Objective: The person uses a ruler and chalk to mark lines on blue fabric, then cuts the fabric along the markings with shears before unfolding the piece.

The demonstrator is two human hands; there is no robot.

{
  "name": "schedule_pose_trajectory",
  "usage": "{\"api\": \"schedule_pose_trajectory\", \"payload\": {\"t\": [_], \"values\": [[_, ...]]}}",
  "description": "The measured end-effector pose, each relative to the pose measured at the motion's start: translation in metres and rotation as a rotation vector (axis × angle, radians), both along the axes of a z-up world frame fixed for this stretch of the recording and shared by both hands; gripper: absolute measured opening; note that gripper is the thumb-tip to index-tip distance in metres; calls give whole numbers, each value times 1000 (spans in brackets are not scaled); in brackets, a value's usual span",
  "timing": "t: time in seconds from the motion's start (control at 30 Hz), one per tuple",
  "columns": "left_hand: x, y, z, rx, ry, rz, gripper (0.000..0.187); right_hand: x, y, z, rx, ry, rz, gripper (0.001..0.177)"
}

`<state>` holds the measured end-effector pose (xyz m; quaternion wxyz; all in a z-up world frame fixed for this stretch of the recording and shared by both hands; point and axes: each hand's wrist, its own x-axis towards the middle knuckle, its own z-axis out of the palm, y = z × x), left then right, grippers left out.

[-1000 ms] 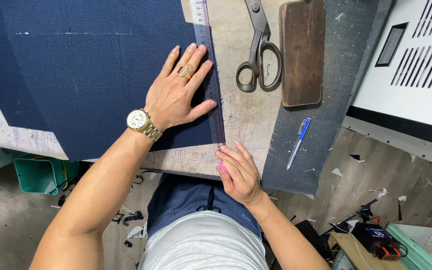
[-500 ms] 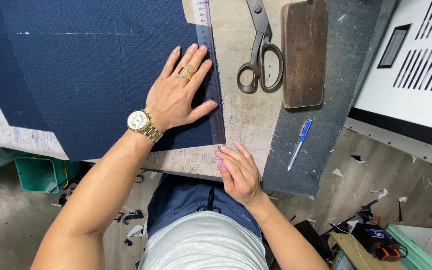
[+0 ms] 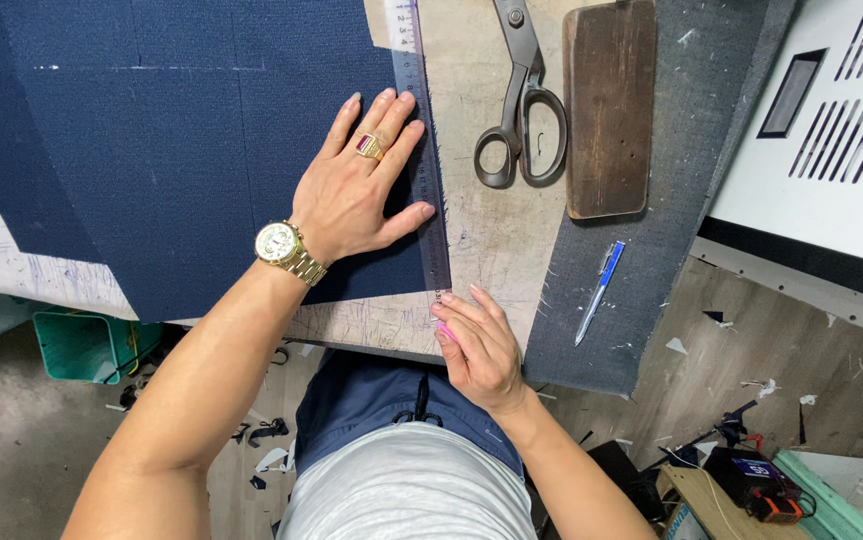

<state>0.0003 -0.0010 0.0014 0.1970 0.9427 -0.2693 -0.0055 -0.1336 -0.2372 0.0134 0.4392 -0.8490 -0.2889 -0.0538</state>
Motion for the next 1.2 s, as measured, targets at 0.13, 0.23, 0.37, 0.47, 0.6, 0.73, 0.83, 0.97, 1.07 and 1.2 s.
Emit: {"api": "schedule_pose_trajectory", "payload": {"t": [0.13, 0.23, 0.37, 0.47, 0.6, 0.73, 0.83, 0.97, 1.07, 1.2], "values": [[-1, -1, -1, -24, -28, 3, 78, 0, 1, 1, -7, -8, -7, 20], [0, -3, 7, -29, -47, 11, 77, 1, 1, 1, -5, -2, -16, 20], [1, -11, 26, 208, 8, 13, 102, 1, 1, 0, -12, -3, -13, 20], [-1, -19, 30, 362, 82, 15, 132, 0, 1, 1, -13, -3, -13, 19], [-1, -27, 29, 418, 115, 59, 145, 1, 1, 1, -17, -6, -15, 19], [-3, -29, 28, 395, 107, 75, 142, 0, 2, 4, -11, -13, -12, 19], [1, -31, 34, 405, 91, 98, 143, 7, 4, 14, 67, 79, -30, 16], [4, -33, 43, 375, 274, 64, 142, 29, 4, 25, 351, 453, -250, 21], [5, -33, 44, 365, 285, 64, 142, 68, 11, 19, 459, 658, -345, 29], [6, -32, 45, 354, 313, 65, 141, 128, 37, -7, 660, 740, -405, 34]]}}
